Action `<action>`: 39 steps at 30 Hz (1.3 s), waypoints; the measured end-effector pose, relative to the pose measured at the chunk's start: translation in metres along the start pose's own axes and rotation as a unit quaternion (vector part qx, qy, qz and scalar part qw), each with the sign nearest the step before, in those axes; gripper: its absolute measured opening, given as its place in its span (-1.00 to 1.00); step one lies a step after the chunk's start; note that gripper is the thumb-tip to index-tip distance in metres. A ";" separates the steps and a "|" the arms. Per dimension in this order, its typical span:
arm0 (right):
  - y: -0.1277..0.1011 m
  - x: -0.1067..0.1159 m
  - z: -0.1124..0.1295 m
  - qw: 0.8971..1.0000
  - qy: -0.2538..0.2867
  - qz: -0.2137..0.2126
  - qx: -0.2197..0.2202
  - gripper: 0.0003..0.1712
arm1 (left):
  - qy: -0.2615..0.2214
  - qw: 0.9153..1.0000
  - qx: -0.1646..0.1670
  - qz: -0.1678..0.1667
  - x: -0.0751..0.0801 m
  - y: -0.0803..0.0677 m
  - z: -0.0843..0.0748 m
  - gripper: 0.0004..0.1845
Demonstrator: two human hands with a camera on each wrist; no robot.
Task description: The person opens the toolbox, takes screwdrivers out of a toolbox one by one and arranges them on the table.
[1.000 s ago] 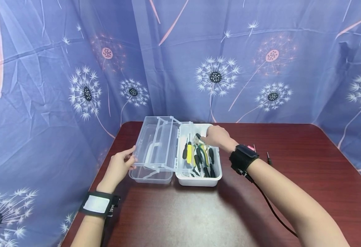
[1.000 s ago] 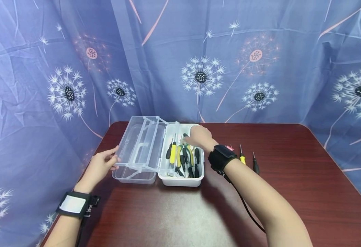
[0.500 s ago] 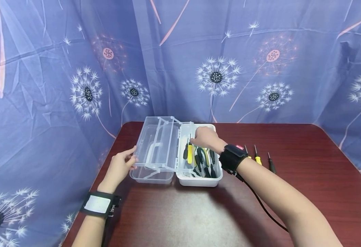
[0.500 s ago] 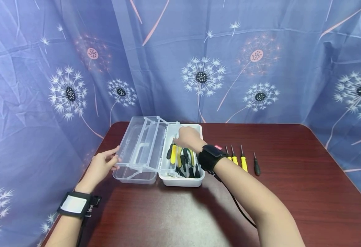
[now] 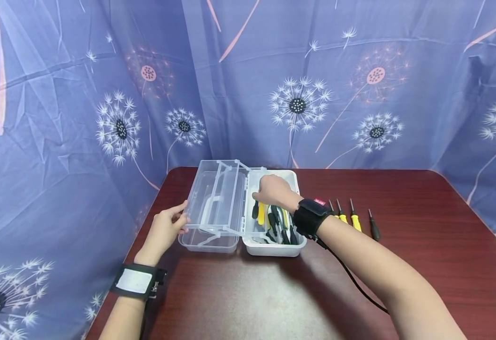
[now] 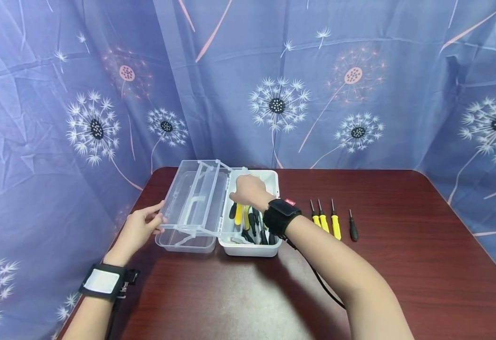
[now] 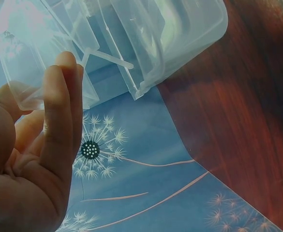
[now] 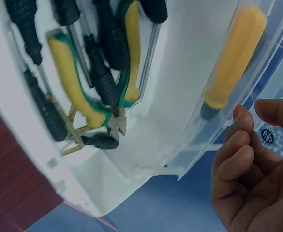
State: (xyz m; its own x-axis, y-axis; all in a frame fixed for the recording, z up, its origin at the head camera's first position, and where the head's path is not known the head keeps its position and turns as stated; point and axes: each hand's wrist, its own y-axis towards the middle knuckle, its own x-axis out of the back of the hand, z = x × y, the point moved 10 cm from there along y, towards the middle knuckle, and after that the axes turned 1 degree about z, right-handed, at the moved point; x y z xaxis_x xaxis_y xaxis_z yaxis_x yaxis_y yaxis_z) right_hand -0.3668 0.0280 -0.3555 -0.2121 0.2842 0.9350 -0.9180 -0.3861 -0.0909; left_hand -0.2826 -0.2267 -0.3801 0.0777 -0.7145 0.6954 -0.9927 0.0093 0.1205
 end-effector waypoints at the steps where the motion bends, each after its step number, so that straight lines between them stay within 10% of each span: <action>1: 0.001 -0.002 0.002 1.000 -0.004 0.002 0.000 -0.44 | -0.001 1.000 0.001 0.000 0.000 0.000 0.000 -0.51; 39: 0.015 -0.022 0.029 0.987 -0.158 -0.013 -0.021 -0.68 | -0.006 1.000 0.002 -0.002 0.000 0.000 0.000 -0.51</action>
State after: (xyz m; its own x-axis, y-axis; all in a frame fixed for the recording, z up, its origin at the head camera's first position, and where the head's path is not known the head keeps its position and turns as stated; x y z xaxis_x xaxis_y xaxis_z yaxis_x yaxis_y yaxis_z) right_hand -0.3659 -0.0092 -0.3674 -0.0795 0.0039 0.9968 -0.9365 -0.3428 -0.0734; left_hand -0.2827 -0.2271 -0.3803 0.0804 -0.7225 0.6867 -0.9927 0.0037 0.1202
